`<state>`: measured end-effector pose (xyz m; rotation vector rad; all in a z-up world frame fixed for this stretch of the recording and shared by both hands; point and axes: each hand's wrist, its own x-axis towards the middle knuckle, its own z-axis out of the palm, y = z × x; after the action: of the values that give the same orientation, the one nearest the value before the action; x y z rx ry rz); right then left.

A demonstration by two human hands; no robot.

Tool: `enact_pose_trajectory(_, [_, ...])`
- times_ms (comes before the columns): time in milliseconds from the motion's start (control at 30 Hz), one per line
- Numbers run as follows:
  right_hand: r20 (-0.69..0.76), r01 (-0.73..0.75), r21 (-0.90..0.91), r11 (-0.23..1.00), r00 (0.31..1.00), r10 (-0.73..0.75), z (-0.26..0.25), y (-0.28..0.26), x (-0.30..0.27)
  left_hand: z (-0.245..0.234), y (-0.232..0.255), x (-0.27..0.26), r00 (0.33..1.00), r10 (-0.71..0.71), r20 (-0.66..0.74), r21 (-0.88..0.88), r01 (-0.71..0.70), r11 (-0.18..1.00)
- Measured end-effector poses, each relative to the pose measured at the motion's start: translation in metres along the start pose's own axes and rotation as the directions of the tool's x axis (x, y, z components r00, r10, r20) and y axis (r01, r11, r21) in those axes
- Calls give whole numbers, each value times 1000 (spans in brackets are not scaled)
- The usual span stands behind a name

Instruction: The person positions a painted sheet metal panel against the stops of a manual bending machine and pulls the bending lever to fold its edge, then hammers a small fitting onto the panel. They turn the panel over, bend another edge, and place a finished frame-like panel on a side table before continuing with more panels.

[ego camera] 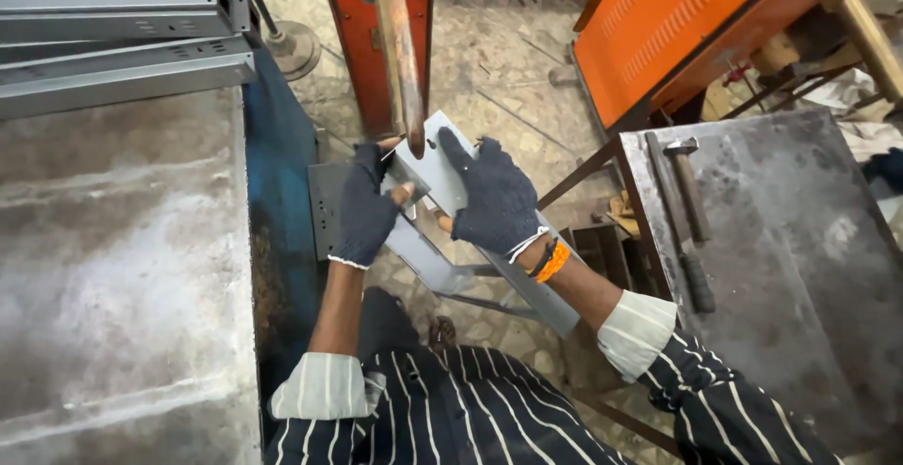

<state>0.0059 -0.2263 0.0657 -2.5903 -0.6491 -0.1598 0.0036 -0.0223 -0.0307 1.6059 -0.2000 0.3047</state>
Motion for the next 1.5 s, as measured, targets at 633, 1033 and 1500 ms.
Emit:
enact_pose_trajectory(633, [-101,81,-45,996,991,-86,-6,1,-2,51,-5,2,907,179,-383,430,4,903])
enact_pose_trajectory(1033, [-68,69,-73,995,995,-74,-13,-6,-5,55,-16,-3,890,117,-441,422,91,902])
enact_pose_trajectory(1500, [-47,15,-135,991,999,-22,-11,-10,-6,55,-29,-2,899,221,-379,536,18,844])
